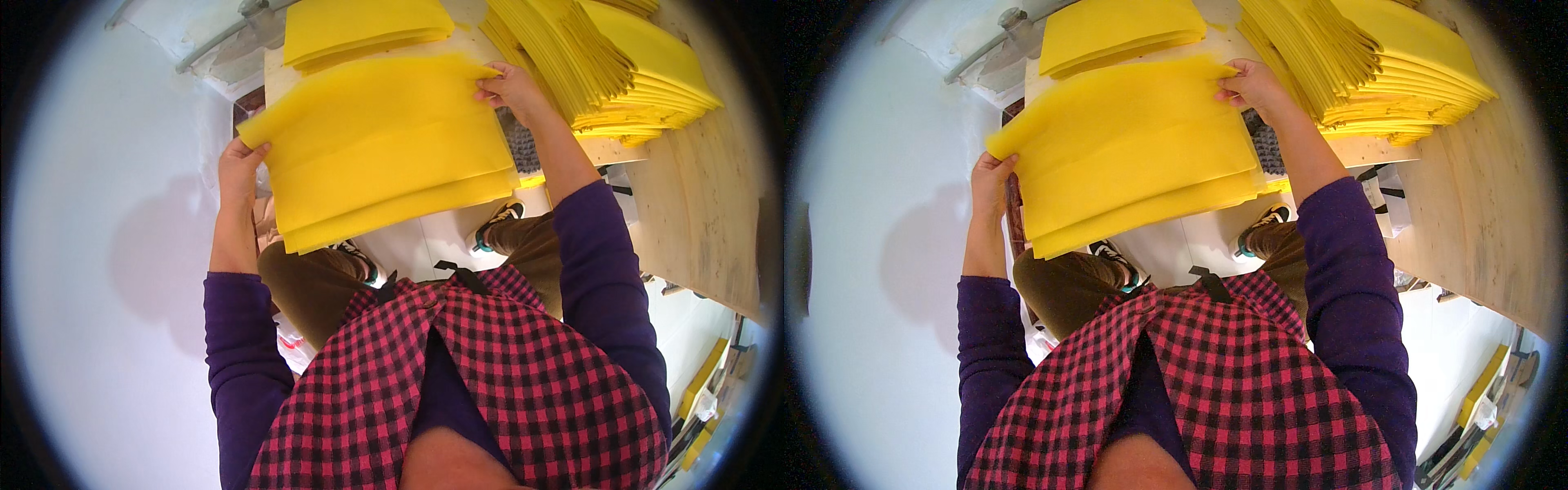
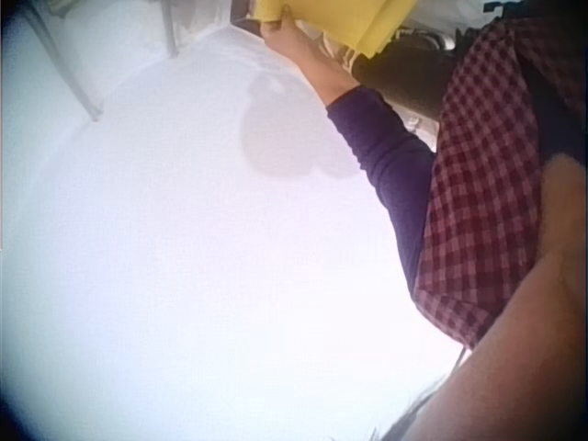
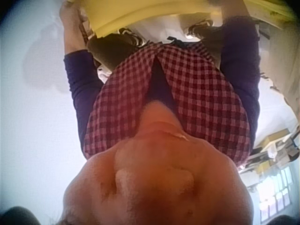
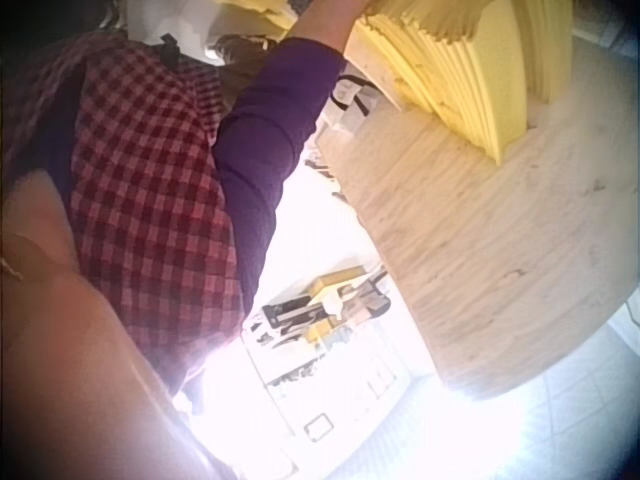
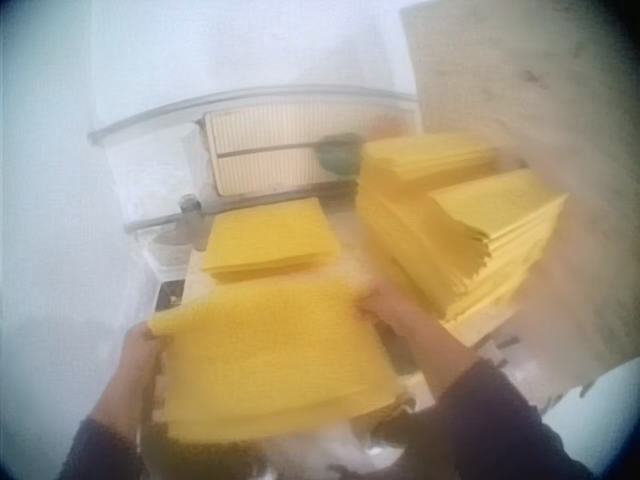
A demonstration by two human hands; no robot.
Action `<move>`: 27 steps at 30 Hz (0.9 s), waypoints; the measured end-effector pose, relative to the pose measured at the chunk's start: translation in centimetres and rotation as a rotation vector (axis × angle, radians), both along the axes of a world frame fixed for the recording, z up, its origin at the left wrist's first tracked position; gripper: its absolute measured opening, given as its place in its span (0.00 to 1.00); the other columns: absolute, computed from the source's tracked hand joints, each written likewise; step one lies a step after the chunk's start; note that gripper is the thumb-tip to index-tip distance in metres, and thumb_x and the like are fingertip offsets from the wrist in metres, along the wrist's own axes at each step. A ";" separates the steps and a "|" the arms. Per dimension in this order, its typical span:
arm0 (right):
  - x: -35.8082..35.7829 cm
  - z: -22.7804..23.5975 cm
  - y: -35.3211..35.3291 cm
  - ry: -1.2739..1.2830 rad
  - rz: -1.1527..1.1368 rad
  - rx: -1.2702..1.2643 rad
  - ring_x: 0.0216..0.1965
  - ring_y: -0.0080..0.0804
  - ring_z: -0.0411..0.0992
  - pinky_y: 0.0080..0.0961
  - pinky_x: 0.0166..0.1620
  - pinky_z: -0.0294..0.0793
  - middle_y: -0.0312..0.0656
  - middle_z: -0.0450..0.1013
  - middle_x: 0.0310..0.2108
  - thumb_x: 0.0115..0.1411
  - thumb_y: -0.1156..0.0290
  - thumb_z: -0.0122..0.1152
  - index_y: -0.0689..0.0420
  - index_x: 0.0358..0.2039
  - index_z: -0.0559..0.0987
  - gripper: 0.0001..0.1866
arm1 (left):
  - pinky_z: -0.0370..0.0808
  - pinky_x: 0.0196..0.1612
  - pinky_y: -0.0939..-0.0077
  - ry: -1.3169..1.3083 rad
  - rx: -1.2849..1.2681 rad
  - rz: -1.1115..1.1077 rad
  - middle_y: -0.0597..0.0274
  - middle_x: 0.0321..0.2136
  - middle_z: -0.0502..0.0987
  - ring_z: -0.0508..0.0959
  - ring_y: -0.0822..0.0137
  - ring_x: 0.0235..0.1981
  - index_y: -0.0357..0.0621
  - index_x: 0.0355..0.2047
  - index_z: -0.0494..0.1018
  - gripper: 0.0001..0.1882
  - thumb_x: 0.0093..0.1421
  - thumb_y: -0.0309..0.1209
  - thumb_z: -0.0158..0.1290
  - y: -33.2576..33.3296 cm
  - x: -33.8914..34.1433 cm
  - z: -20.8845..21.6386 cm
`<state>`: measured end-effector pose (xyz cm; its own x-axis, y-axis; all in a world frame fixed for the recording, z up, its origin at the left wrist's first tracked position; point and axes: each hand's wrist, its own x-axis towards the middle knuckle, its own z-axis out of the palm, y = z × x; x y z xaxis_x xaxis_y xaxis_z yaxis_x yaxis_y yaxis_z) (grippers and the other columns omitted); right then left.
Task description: The person sits on the floor and repeatedly folds yellow foam sheets in half, aligning edges and stacking them. The person handles the sheets by hand without tools, creating a growing stack of folded pieces.
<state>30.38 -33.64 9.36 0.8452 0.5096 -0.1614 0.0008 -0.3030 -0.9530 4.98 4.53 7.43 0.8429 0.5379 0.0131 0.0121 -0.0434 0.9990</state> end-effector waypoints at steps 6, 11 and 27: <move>-0.2 -0.4 0.1 0.056 0.030 0.100 0.35 0.19 0.75 0.15 0.37 0.74 0.34 0.76 0.33 0.61 0.73 0.57 0.56 0.40 0.76 0.07 | 0.68 0.49 0.78 0.028 -0.061 -0.056 0.60 0.39 0.79 0.76 0.70 0.42 0.33 0.44 0.73 0.15 0.55 0.17 0.52 -0.6 0.1 0.7; -0.3 -1.1 0.1 0.035 0.055 0.197 0.37 0.26 0.76 0.19 0.42 0.76 0.39 0.76 0.36 0.59 0.77 0.58 0.60 0.43 0.75 0.11 | 0.69 0.47 0.78 0.060 -0.022 -0.051 0.61 0.37 0.79 0.76 0.71 0.40 0.34 0.42 0.75 0.13 0.54 0.19 0.54 -0.1 0.2 0.4; -1.1 -3.0 -1.8 -0.098 0.129 0.172 0.38 0.24 0.73 0.19 0.44 0.72 0.37 0.76 0.39 0.54 0.79 0.59 0.57 0.27 0.81 0.04 | 0.72 0.47 0.76 -0.201 0.471 -0.066 0.59 0.38 0.77 0.76 0.65 0.42 0.41 0.31 0.78 0.12 0.48 0.14 0.54 -0.1 -2.1 -4.0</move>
<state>29.28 -35.39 6.40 0.7784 0.6275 0.0167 0.1243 -0.1279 -0.9840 2.84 4.39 3.47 0.8306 0.3808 0.4063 -0.1957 -0.4836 0.8531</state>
